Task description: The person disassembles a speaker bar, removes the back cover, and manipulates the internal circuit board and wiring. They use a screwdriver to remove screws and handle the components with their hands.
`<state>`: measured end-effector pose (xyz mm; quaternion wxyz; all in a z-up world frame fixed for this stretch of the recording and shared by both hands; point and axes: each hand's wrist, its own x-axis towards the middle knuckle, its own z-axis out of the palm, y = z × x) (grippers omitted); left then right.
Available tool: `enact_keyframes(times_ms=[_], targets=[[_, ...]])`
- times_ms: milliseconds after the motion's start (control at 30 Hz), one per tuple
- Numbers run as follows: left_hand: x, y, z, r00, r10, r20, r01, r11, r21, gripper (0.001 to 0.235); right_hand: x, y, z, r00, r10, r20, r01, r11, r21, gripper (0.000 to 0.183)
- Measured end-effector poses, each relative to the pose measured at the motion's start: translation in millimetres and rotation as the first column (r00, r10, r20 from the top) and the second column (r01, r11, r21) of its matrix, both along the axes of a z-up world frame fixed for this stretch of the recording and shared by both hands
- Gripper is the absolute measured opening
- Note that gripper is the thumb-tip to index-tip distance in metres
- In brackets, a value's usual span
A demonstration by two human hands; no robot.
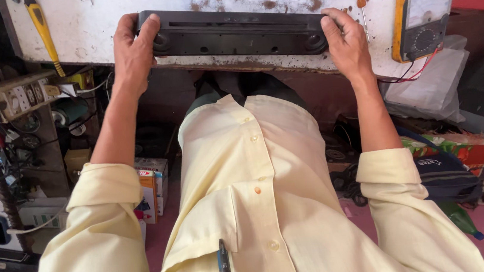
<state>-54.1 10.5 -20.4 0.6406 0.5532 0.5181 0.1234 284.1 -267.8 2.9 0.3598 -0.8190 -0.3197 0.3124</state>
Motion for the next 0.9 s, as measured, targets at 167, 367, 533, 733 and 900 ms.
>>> enact_keyframes(times_ms=[167, 367, 533, 733, 900], targets=[[7, -13, -3, 0.99, 0.085, -0.109, -0.084, 0.996, 0.016, 0.066, -7, 8, 4, 0.992, 0.039, 0.124, -0.02, 0.988, -0.154, 0.045], [7, -18, -8, 0.915, 0.045, -0.402, 0.062, 0.966, 0.249, 0.06, -16, 15, 10, 0.956, 0.043, 0.291, 0.001, 0.989, -0.149, 0.042], [3, -23, 1, 0.903, 0.018, -0.43, 0.154, 0.919, 0.363, 0.058, -12, 13, 11, 0.973, -0.035, 0.227, 0.066, 0.989, -0.129, 0.033], [5, -40, 14, 0.911, -0.035, -0.41, 0.354, 0.576, 0.737, 0.057, 24, -3, -4, 0.795, -0.035, 0.606, 0.034, 0.999, 0.013, 0.019], [20, -54, 17, 0.859, -0.264, -0.439, 0.512, 0.444, 0.735, 0.056, 47, -8, -30, 0.758, 0.001, 0.653, 0.039, 0.998, -0.048, 0.021]])
